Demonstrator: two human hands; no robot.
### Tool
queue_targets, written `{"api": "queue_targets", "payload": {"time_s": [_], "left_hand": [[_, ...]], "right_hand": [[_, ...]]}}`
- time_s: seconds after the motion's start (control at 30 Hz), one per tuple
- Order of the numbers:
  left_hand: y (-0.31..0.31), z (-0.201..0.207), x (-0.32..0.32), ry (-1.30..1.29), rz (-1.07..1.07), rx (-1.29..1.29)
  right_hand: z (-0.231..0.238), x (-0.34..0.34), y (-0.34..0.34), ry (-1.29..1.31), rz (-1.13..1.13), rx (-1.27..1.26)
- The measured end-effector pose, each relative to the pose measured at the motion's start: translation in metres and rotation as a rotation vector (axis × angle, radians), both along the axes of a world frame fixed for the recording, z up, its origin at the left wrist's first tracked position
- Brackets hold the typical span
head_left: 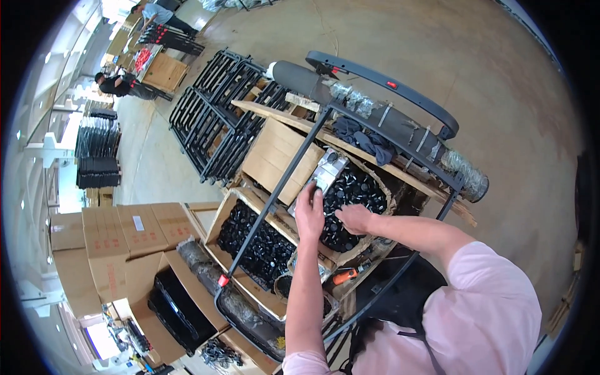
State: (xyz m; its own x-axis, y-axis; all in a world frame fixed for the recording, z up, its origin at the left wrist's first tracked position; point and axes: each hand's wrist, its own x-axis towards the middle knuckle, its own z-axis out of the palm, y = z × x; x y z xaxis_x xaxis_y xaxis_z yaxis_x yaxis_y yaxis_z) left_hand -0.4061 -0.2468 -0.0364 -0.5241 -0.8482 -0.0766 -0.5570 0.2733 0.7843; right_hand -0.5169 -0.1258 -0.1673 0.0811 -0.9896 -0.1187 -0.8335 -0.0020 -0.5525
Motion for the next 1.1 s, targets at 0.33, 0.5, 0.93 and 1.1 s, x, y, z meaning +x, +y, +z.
{"api": "queue_targets", "payload": {"time_s": [0.33,0.5,0.93,1.1], "left_hand": [[-0.139,-0.02,-0.177,0.154,-0.057,-0.26],[-0.152,-0.04,-0.195,0.168,-0.127,-0.217],[-0.155,-0.048,-0.188,0.236,-0.373,-0.237],[-0.152,-0.05,-0.189,0.149,-0.32,-0.295]], "right_hand": [[0.153,-0.083,0.14,-0.508,-0.345,0.094],[0.175,-0.113,0.202,-0.519,-0.582,0.043],[0.195,-0.146,0.229,-0.437,-0.903,-0.045],[0.205,-0.157,0.231,-0.333,-0.957,-0.028]]}}
